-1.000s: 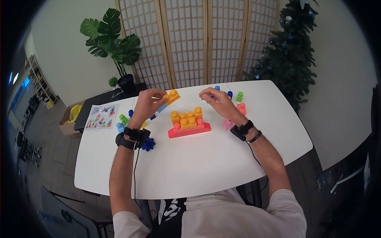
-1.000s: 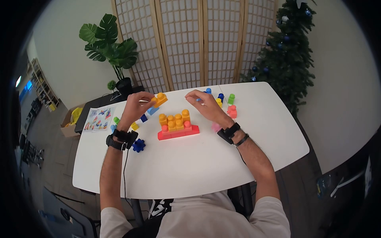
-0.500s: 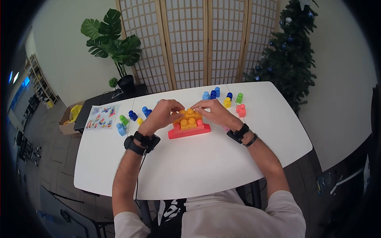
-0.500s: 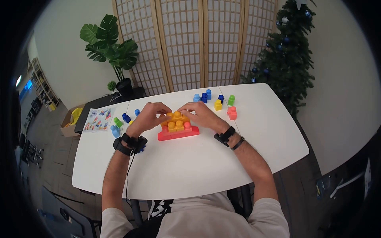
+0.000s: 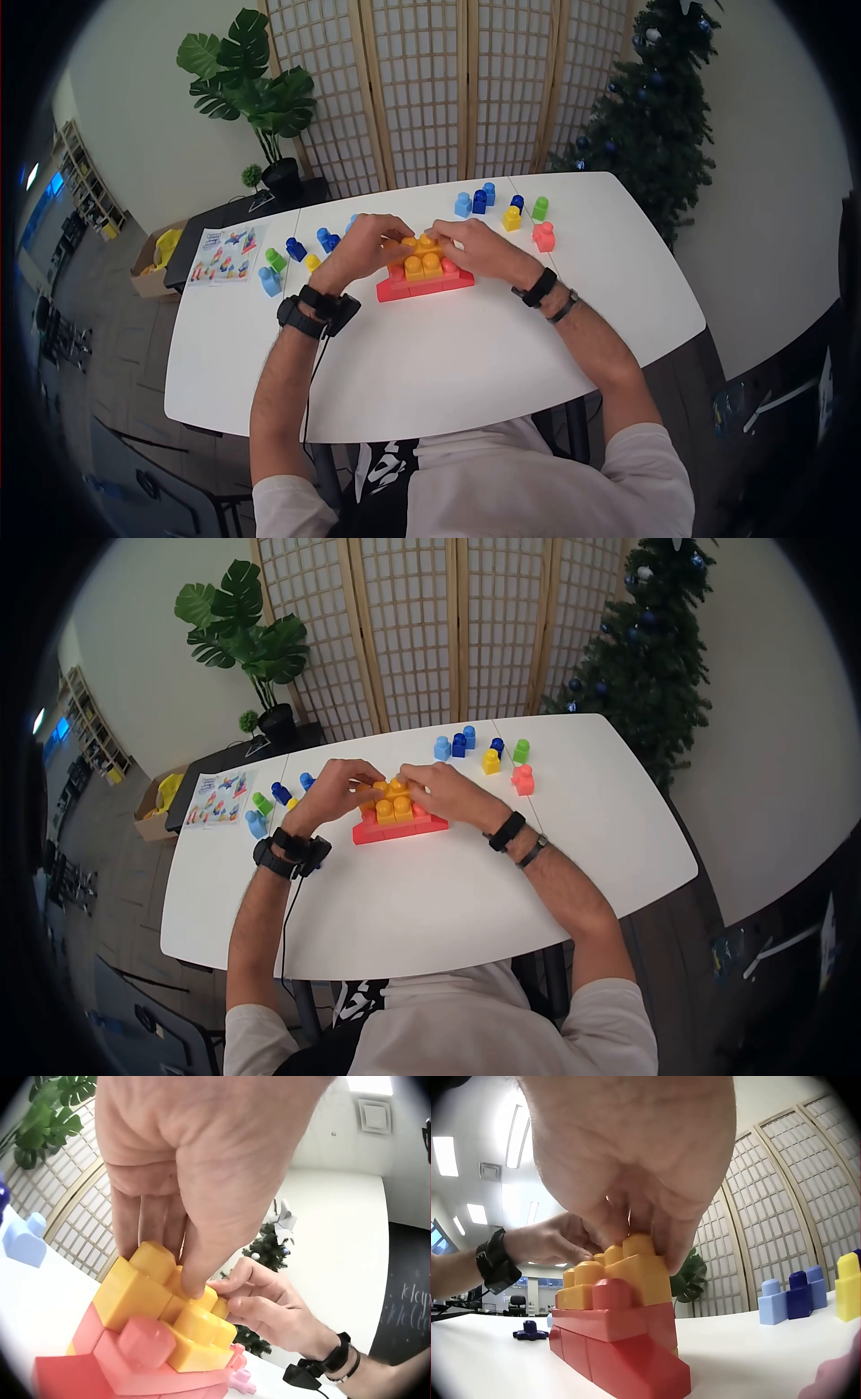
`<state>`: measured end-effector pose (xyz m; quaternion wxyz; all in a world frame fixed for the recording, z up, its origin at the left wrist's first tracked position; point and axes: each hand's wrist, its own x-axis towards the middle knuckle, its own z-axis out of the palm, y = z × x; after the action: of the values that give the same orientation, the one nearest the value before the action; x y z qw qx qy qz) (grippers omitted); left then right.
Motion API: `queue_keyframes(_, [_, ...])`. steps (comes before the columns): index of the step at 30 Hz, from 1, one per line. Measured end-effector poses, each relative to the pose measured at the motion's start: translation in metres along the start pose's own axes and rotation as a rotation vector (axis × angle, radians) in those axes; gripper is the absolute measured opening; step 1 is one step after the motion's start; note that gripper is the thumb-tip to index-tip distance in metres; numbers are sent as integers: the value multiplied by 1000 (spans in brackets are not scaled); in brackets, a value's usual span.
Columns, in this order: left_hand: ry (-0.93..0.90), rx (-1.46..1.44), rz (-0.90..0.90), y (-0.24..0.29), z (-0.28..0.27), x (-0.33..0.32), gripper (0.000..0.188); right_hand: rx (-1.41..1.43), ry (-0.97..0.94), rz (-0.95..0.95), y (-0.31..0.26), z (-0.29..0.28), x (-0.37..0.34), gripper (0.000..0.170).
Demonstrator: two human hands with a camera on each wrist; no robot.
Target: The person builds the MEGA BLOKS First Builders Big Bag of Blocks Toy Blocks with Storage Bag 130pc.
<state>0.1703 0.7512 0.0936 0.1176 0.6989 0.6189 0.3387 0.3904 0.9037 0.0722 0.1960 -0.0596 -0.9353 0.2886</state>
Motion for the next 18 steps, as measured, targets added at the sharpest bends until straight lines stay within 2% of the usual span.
queue_keyframes(4, [-3, -13, -25, -3, 3, -2, 21, -72, 1, -32, 3, 8, -2, 36])
queue_keyframes(7, [52, -53, 24, -7, 7, -5, 20, -34, 83, -88, 7, 16, -6, 42])
queue_keyframes(10, [-32, -50, -31, -6, 3, -4, 27, 18, 41, -19, -4, 9, -11, 46])
queue_keyframes(12, [-46, -16, 1, -2, 1, -7, 39, -4, -32, 13, -12, 3, -12, 62])
queue_keyframes(13, [-61, -7, 5, 1, 0, -8, 60, -9, -26, 8, -9, 5, -11, 62])
queue_keyframes(14, [-60, -2, 9, 4, 0, -10, 60, -80, 22, -92, -4, 10, -11, 75])
queue_keyframes(15, [-86, 47, 30, 7, 1, -14, 68, -150, 67, -192, 1, 14, -11, 88])
queue_keyframes(16, [-113, 95, 48, 11, 2, -17, 76, -150, 67, -192, 2, 14, -11, 88])
queue_keyframes(17, [-148, 87, 21, 5, 6, -18, 88, -232, 54, -225, 4, 15, -13, 97])
queue_keyframes(18, [-149, 83, 15, -1, 10, -18, 88, -312, 40, -259, 6, 17, -14, 107])
